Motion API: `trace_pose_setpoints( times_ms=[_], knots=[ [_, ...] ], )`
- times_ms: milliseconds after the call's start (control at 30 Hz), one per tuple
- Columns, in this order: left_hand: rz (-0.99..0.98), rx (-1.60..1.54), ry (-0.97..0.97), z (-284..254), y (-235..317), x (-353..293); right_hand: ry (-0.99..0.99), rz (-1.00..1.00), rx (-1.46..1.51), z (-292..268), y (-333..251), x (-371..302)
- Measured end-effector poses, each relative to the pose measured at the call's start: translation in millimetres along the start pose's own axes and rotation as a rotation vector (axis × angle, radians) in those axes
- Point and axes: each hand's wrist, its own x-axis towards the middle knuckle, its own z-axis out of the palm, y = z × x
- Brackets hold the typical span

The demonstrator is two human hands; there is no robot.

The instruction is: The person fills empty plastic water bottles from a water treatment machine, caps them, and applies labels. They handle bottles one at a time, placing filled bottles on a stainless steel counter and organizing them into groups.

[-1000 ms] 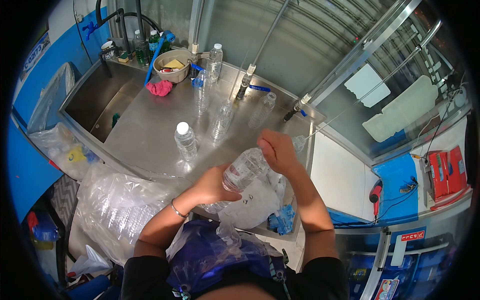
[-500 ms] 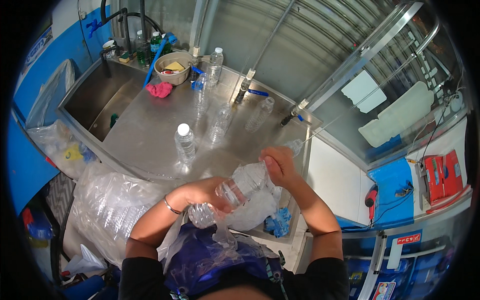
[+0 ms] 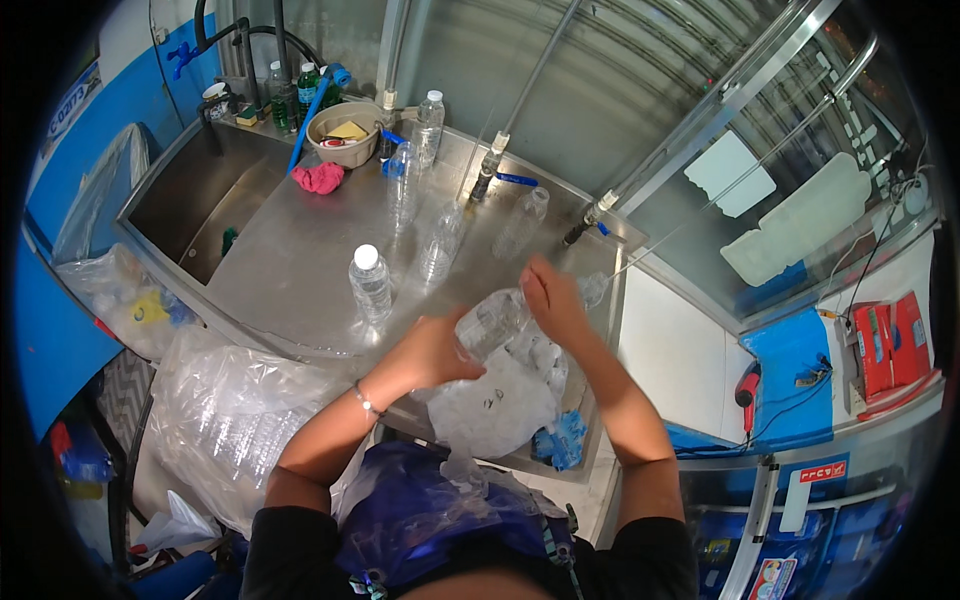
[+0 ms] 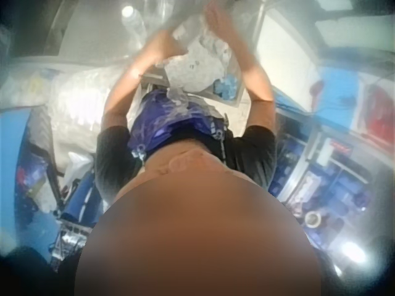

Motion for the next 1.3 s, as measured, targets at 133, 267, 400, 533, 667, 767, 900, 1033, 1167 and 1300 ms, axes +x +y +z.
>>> trace_pose_setpoints(
  times_ms=[133,267,400,533,667,767,900,1033,1167,1300],
  knots=[
    [0.075,0.104,0.352,32,-9,32,-0.011,-0.131,-0.327,-2,10,34],
    [0.446,0.368,0.737,29,-55,28,0.021,-0.266,-0.553,1,41,62],
    [0.346,0.261,1.187,6,-123,0,0.017,-0.151,-0.755,3,84,81],
    [0.187,-0.154,1.027,3,-164,22,-0.053,-0.047,-0.793,-5,95,91],
    [-0.003,-0.108,0.828,-7,-161,30,0.111,-0.075,-0.992,-1,45,73],
    [0.096,-0.009,0.725,-2,-129,23,0.146,-0.377,-0.258,41,-1,61],
    [0.069,-0.057,0.480,24,-75,3,0.080,-0.114,0.366,76,-19,33],
    [-0.009,-1.356,-0.393,24,-55,-12,0.026,0.016,1.347,81,-7,20],
    [-0.092,-1.553,-0.537,18,-43,-12,0.075,0.127,1.301,72,-9,19],
    [-0.055,-0.507,-0.105,1,-28,-19,0.107,0.014,0.389,37,-16,14]
  ],
)
